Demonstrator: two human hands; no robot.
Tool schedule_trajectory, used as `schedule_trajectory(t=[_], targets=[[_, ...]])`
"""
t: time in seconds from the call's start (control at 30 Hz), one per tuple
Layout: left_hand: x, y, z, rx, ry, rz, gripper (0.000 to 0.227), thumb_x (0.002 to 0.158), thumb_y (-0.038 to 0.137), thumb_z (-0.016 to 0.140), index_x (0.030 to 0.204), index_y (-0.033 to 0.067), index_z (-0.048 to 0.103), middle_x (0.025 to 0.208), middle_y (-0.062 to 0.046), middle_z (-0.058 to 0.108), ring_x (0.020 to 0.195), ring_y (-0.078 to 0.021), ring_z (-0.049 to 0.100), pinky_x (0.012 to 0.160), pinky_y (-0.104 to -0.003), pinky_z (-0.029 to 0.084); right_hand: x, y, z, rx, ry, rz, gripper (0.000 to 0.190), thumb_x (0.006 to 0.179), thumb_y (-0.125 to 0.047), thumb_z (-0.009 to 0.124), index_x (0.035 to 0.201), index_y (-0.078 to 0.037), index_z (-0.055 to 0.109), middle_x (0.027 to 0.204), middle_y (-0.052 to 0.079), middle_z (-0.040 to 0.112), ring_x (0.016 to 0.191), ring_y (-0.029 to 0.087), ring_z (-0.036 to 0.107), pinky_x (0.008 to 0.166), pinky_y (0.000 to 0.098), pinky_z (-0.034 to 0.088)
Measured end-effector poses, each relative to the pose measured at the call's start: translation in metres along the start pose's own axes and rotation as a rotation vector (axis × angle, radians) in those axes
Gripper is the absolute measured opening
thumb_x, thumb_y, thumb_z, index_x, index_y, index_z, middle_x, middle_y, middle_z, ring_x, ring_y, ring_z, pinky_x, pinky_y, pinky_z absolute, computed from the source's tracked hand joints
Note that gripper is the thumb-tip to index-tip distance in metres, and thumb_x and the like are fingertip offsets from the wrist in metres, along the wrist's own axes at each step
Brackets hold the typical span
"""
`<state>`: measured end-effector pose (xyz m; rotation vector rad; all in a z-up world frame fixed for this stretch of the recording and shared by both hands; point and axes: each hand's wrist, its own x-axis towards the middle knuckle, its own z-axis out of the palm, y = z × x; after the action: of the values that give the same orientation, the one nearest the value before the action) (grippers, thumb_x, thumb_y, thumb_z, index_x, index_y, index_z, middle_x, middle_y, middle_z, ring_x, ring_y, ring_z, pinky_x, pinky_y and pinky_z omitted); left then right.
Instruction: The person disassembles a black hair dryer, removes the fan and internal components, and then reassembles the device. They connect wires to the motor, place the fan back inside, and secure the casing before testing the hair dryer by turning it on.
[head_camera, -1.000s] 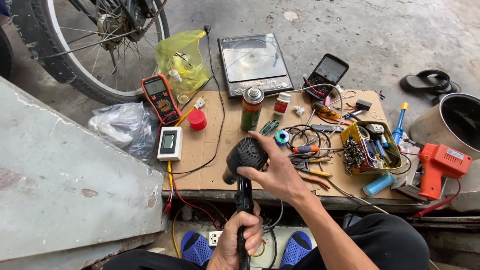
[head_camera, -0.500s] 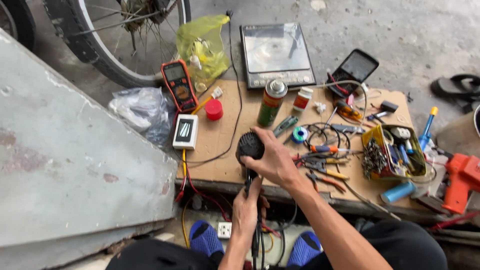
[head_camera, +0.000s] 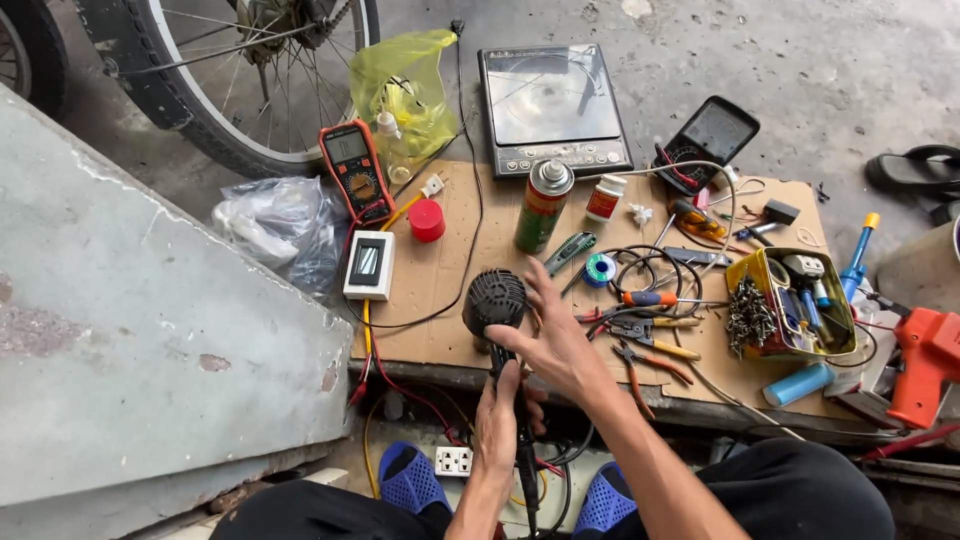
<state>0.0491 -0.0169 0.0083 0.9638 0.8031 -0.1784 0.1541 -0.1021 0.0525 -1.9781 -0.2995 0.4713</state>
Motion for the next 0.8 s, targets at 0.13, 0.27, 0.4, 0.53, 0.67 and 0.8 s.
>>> schedule_trajectory(t=[0.13,0.27,0.4,0.53,0.67,0.8], targets=[[0.002,0.007,0.005,0.061,-0.034,-0.051,0.066,0.105,0.053,0.045,0.155,0.0194,0.071,0.153,-0.001,0.076,0.137,-0.0155,0.068,0.111,-0.034,0.054,-0.065,-0.011,0.003,0.125,0.158,0.320,0.100,0.091,-0.067,0.051,0.174,-0.013,0.031,0.172,0.022,0.048,0.151,0.035,0.062,0.113,0.0526,0.062],[-0.002,0.007,0.010,0.102,-0.167,-0.085,0.083,0.099,0.066,0.039,0.165,0.0191,0.058,0.171,0.003,0.057,0.159,-0.0115,0.048,0.132,-0.035,0.036,-0.076,0.015,0.017,-0.165,0.003,0.526,0.036,0.096,-0.035,0.064,0.129,-0.021,0.063,0.110,0.006,0.080,0.092,0.023,0.073,0.081,0.0388,0.058],[0.009,0.004,-0.007,0.657,0.054,0.151,0.073,0.102,0.068,0.035,0.123,0.0194,0.084,0.133,-0.014,0.084,0.123,-0.0355,0.075,0.101,-0.044,0.052,-0.051,0.105,0.026,0.247,0.128,0.386,0.015,0.097,-0.007,0.073,0.102,-0.008,0.058,0.054,0.014,0.065,0.039,0.021,0.054,0.038,0.0343,0.043],[-0.022,0.059,-0.019,0.785,0.159,0.244,0.050,0.113,0.053,0.039,0.115,0.0226,0.078,0.076,0.005,0.050,0.063,-0.0102,0.046,0.052,-0.028,0.035,-0.085,0.068,-0.009,0.608,0.095,0.464,0.016,0.091,-0.003,0.073,0.089,-0.001,0.057,0.065,0.016,0.058,0.045,0.025,0.054,0.038,0.0365,0.039],[-0.039,0.121,-0.014,1.151,-0.036,0.579,0.065,0.091,0.053,0.067,0.149,0.0211,0.065,0.150,-0.003,0.070,0.140,-0.0241,0.062,0.117,-0.044,0.046,-0.114,0.035,-0.030,0.732,-0.153,0.305,0.014,0.092,-0.005,0.074,0.090,0.003,0.062,0.051,0.018,0.058,0.038,0.023,0.049,0.041,0.0337,0.040],[-0.061,0.166,0.004,1.386,-0.391,0.382,0.104,0.075,0.062,0.079,0.170,0.0400,0.044,0.145,-0.001,0.073,0.127,-0.0239,0.071,0.104,-0.040,0.056,-0.134,0.031,-0.043,0.918,-0.294,0.243,0.024,0.090,-0.003,0.076,0.107,0.008,0.063,0.055,0.011,0.055,0.037,0.021,0.049,0.041,0.0326,0.042]])
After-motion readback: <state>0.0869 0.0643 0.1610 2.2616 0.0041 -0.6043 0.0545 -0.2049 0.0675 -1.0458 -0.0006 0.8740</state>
